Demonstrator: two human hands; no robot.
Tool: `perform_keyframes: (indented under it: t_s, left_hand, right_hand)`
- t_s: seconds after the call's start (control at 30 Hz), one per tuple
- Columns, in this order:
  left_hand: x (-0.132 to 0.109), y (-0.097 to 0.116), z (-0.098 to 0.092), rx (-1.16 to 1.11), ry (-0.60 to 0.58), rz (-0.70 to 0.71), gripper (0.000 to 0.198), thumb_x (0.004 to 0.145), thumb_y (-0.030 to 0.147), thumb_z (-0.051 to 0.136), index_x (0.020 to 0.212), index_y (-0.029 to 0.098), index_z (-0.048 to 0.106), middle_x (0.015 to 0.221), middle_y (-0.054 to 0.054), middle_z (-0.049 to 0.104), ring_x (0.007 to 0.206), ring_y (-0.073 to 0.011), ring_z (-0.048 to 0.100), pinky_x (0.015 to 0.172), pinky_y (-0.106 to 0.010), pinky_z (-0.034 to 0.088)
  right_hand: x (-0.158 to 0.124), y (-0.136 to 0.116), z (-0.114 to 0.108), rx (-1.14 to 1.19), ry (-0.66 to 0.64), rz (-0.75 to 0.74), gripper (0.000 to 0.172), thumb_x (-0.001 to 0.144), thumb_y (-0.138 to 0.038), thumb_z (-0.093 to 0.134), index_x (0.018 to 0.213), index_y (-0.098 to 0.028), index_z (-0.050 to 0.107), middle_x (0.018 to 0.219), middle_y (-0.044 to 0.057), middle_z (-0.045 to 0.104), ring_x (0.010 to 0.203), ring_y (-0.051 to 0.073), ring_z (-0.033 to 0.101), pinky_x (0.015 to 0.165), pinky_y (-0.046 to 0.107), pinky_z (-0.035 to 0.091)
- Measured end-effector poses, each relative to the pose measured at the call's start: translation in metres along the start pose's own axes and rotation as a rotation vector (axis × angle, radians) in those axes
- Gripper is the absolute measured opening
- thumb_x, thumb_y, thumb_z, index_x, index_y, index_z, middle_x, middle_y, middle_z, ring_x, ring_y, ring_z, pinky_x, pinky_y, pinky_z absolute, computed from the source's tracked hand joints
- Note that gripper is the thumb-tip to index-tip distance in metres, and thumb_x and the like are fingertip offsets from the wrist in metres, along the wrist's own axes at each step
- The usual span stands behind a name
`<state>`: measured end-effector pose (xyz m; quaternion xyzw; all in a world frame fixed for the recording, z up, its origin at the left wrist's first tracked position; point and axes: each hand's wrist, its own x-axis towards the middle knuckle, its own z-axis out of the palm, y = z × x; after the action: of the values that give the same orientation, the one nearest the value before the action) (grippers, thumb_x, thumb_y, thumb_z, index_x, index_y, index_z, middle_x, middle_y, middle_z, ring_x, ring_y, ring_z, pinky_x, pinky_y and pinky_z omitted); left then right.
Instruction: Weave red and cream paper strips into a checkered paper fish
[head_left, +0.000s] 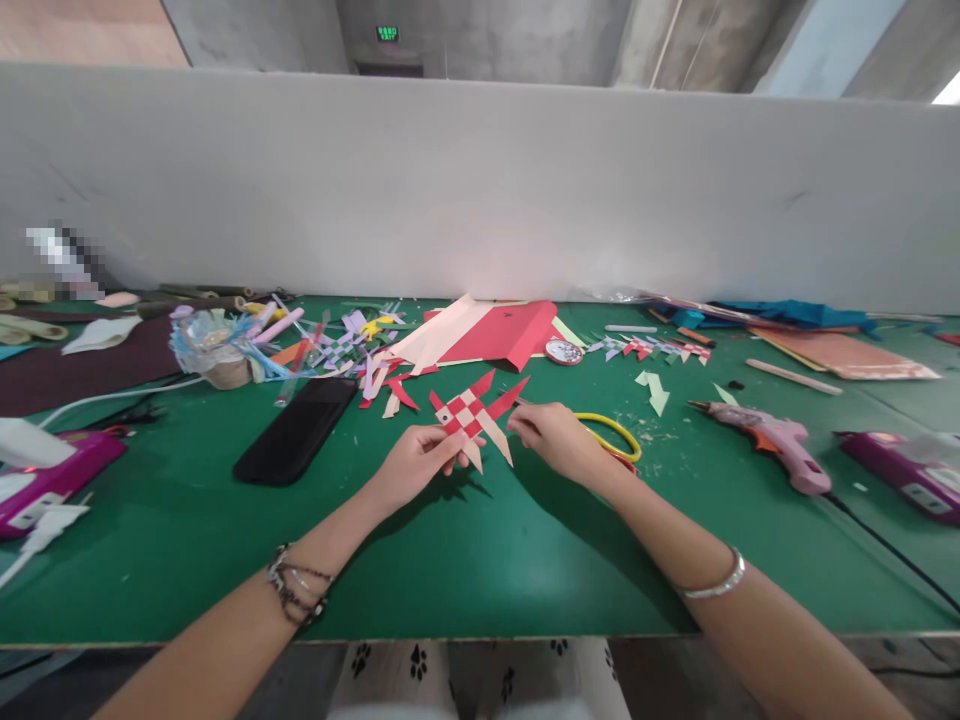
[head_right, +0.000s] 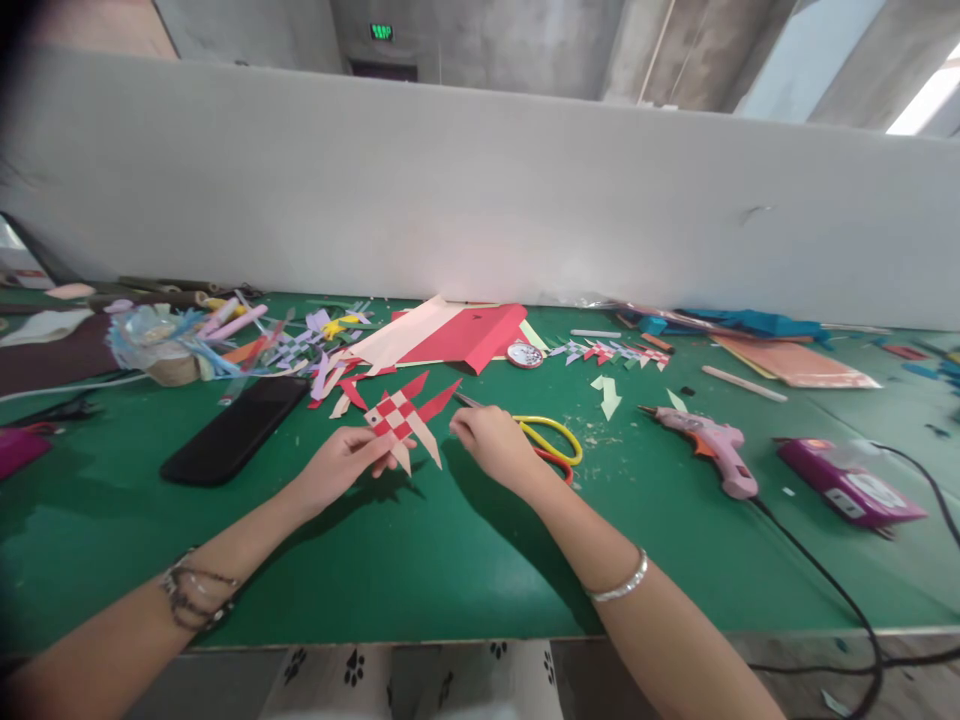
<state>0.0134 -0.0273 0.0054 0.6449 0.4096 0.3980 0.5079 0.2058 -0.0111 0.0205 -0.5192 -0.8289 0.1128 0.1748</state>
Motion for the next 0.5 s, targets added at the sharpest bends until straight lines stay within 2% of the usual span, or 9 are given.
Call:
perform_keyframes:
  t_s: [0.07, 0.1, 0.2, 0.27, 0.3, 0.37, 0.43, 0.5]
  left_hand:
    - [0.000, 0.000, 0.000, -0.003, 0.006, 0.001, 0.036, 0.068, 0.044, 0.051, 0.047, 0.015, 0.055, 0.077, -0.007, 0.069, 0.043, -0.0062, 0.039, 0.046, -0.021, 0.034]
    - [0.000, 0.000, -0.001, -0.002, 0.016, 0.004, 0.036, 0.069, 0.044, 0.051, 0.047, 0.015, 0.055, 0.077, -0.007, 0.069, 0.043, -0.0061, 0.039, 0.046, -0.021, 0.034]
    - [0.000, 0.000, -0.001, -0.003, 0.049, -0.001, 0.036, 0.069, 0.043, 0.051, 0.047, 0.015, 0.054, 0.075, -0.006, 0.068, 0.042, -0.0055, 0.039, 0.046, -0.020, 0.034]
    - [0.001, 0.000, 0.000, -0.007, 0.051, -0.010, 0.035, 0.068, 0.042, 0.051, 0.047, 0.015, 0.055, 0.073, -0.006, 0.068, 0.042, -0.0055, 0.039, 0.046, -0.020, 0.034]
    - [0.001, 0.001, 0.000, -0.009, 0.046, -0.011, 0.034, 0.068, 0.041, 0.051, 0.047, 0.015, 0.055, 0.072, -0.005, 0.068, 0.042, -0.0056, 0.039, 0.045, -0.020, 0.034]
    - [0.000, 0.002, 0.000, -0.005, 0.041, -0.007, 0.034, 0.067, 0.041, 0.051, 0.047, 0.015, 0.055, 0.069, -0.005, 0.067, 0.042, -0.0060, 0.040, 0.045, -0.020, 0.034]
    - [0.000, 0.003, 0.000, 0.011, 0.049, 0.002, 0.033, 0.067, 0.040, 0.050, 0.046, 0.015, 0.055, 0.061, -0.003, 0.065, 0.041, -0.0066, 0.040, 0.045, -0.020, 0.034]
    - [0.000, 0.003, -0.001, 0.026, 0.053, 0.007, 0.032, 0.066, 0.040, 0.050, 0.045, 0.016, 0.055, 0.057, -0.002, 0.063, 0.041, -0.0069, 0.040, 0.044, -0.020, 0.034]
  right_hand:
    - [0.001, 0.002, -0.002, 0.118, 0.053, 0.066, 0.027, 0.085, -0.021, 0.031, 0.063, -0.020, 0.048, 0.049, -0.002, 0.051, 0.049, 0.012, 0.046, 0.055, 0.025, 0.036]
    - [0.001, 0.003, -0.004, 0.224, 0.100, 0.095, 0.028, 0.085, -0.022, 0.031, 0.061, -0.020, 0.046, 0.048, -0.003, 0.050, 0.049, 0.011, 0.046, 0.056, 0.024, 0.036]
    - [0.002, 0.001, -0.010, 0.730, 0.281, 0.168, 0.028, 0.082, -0.026, 0.037, 0.056, -0.020, 0.041, 0.069, 0.000, 0.059, 0.068, 0.011, 0.052, 0.067, 0.024, 0.038]
    - [0.003, -0.003, -0.012, 1.117, 0.311, 0.176, 0.028, 0.080, -0.029, 0.042, 0.054, -0.019, 0.039, 0.089, 0.001, 0.060, 0.084, 0.011, 0.053, 0.077, 0.024, 0.038]
    - [0.003, -0.006, -0.012, 1.292, 0.281, 0.171, 0.028, 0.079, -0.030, 0.045, 0.054, -0.019, 0.038, 0.090, 0.000, 0.060, 0.085, 0.010, 0.053, 0.080, 0.024, 0.038]
    - [0.002, -0.010, -0.010, 1.523, 0.158, 0.173, 0.028, 0.078, -0.032, 0.048, 0.055, -0.020, 0.037, 0.073, -0.003, 0.060, 0.067, 0.008, 0.053, 0.079, 0.026, 0.040]
    - [0.001, -0.011, -0.008, 1.559, 0.031, 0.209, 0.026, 0.078, -0.032, 0.048, 0.057, -0.020, 0.039, 0.050, -0.007, 0.049, 0.043, 0.005, 0.040, 0.070, 0.025, 0.042]
    - [0.000, -0.010, -0.007, 1.469, -0.035, 0.241, 0.024, 0.079, -0.033, 0.047, 0.059, -0.020, 0.041, 0.039, -0.010, 0.036, 0.036, 0.004, 0.025, 0.057, 0.022, 0.039]
